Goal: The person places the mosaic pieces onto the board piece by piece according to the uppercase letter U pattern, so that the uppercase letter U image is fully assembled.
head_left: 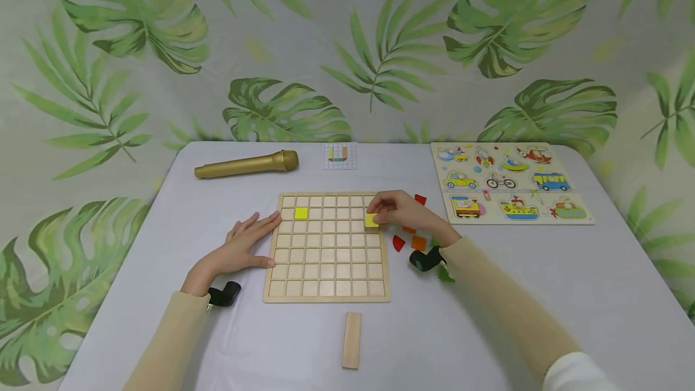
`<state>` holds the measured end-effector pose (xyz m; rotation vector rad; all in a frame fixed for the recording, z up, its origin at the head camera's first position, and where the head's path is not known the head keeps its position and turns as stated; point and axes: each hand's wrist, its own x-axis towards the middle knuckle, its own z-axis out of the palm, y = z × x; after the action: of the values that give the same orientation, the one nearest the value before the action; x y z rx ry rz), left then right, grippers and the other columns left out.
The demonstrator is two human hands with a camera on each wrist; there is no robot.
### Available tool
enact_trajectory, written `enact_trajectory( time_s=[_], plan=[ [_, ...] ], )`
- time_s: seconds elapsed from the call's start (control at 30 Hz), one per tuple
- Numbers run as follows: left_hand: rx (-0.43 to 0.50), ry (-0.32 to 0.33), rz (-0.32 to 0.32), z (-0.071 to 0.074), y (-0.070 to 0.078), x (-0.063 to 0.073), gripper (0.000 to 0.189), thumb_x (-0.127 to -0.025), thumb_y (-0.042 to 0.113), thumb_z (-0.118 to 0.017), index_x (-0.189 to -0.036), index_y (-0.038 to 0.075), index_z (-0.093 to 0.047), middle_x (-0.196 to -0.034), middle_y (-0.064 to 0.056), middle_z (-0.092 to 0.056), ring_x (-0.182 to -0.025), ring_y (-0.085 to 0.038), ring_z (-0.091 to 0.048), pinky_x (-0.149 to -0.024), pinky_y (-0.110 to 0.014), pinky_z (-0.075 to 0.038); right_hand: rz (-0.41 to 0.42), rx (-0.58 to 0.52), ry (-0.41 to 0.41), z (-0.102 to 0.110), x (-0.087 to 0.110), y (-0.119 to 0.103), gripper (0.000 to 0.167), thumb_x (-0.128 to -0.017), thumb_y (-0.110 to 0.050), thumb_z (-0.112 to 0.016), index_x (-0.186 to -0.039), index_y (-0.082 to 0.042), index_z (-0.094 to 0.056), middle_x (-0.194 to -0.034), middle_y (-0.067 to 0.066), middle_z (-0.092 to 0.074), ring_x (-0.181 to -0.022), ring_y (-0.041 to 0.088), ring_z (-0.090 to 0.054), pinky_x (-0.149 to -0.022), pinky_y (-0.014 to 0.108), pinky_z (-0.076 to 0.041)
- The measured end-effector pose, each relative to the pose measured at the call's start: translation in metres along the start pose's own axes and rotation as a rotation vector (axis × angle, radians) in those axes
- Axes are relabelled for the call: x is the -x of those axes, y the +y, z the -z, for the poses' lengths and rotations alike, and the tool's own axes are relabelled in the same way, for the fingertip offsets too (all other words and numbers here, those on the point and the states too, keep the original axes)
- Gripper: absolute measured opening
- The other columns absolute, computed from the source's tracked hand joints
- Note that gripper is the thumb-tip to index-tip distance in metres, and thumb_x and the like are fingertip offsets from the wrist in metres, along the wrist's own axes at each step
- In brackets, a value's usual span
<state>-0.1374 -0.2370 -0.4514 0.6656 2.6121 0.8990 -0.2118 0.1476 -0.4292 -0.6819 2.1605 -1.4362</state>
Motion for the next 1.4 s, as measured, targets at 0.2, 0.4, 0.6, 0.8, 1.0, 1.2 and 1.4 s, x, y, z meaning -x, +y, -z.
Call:
enact_trajectory(
  time_s=[0.2,0.4,0.6,0.8,1.0,1.2,1.4],
  plan=[
    [-0.008,-0.003,0.007,0.0,-0.001,-0.001,0.094,-0.08,0.039,-0.075,-0.152,0.006,-0.025,-0.158,-0.012,-0.016,-0.141,-0.043,0.002,-0.104,-0.065,0.008,0.019,0.005,-0.02,-0.028,-0.025,-0.012,0.011,-0.087,0.0,-0.065,-0.098,0.003,-0.065,-0.09,0.007,-0.063,-0.076,0.017,-0.054,-0.073,0.026,-0.045],
    [-0.014,-0.005,0.008,-0.001,-0.003,-0.001,0.095,-0.08,0.041,-0.075,-0.152,0.007,-0.024,-0.158,-0.011,-0.016,-0.142,-0.043,0.002,-0.104,-0.066,0.007,0.033,0.007,-0.043,-0.051,-0.047,-0.018,0.01,-0.088,0.0,-0.066,-0.097,0.003,-0.065,-0.083,0.005,-0.063,-0.071,0.014,-0.055,-0.068,0.025,-0.047],
    [-0.003,-0.005,0.011,0.0,-0.001,0.0,0.094,-0.08,0.041,-0.075,-0.152,0.007,-0.024,-0.158,-0.011,-0.016,-0.141,-0.044,0.002,-0.104,-0.066,0.007,0.008,-0.032,-0.058,-0.071,-0.064,-0.022,0.009,-0.087,0.002,-0.065,-0.096,0.003,-0.065,-0.077,0.005,-0.062,-0.067,0.016,-0.058,-0.063,0.026,-0.05],
    [-0.014,-0.009,0.014,0.0,0.0,-0.001,0.094,-0.08,0.041,-0.075,-0.152,0.007,-0.024,-0.158,-0.012,-0.017,-0.141,-0.044,0.001,-0.104,-0.067,0.006,0.011,0.041,-0.032,-0.087,-0.077,-0.03,0.008,-0.086,0.001,-0.067,-0.094,0.002,-0.066,-0.074,0.005,-0.062,-0.064,0.015,-0.059,-0.062,0.026,-0.05],
    [-0.019,-0.008,0.014,0.0,0.0,-0.001,0.094,-0.08,0.041,-0.074,-0.152,0.007,-0.025,-0.158,-0.012,-0.017,-0.141,-0.044,0.001,-0.104,-0.067,0.006,0.009,0.15,0.008,-0.098,-0.089,-0.034,0.006,-0.085,0.0,-0.068,-0.09,-0.002,-0.067,-0.075,0.002,-0.061,-0.065,0.012,-0.056,-0.063,0.023,-0.046],
    [-0.015,-0.007,0.009,0.0,-0.001,-0.001,0.094,-0.08,0.042,-0.075,-0.152,0.007,-0.025,-0.158,-0.011,-0.017,-0.141,-0.044,0.001,-0.104,-0.066,0.006,0.01,0.24,0.04,-0.107,-0.095,-0.036,0.005,-0.085,0.001,-0.068,-0.088,-0.003,-0.067,-0.073,0.001,-0.062,-0.064,0.011,-0.056,-0.061,0.021,-0.045],
    [-0.017,-0.004,0.009,-0.001,-0.002,-0.001,0.094,-0.08,0.042,-0.075,-0.152,0.007,-0.026,-0.158,-0.011,-0.018,-0.141,-0.044,0.001,-0.104,-0.066,0.006,0.039,0.387,0.056,-0.113,-0.095,-0.044,0.008,-0.083,0.004,-0.065,-0.085,-0.004,-0.066,-0.073,0.001,-0.06,-0.065,0.01,-0.052,-0.061,0.019,-0.041]
  ],
)
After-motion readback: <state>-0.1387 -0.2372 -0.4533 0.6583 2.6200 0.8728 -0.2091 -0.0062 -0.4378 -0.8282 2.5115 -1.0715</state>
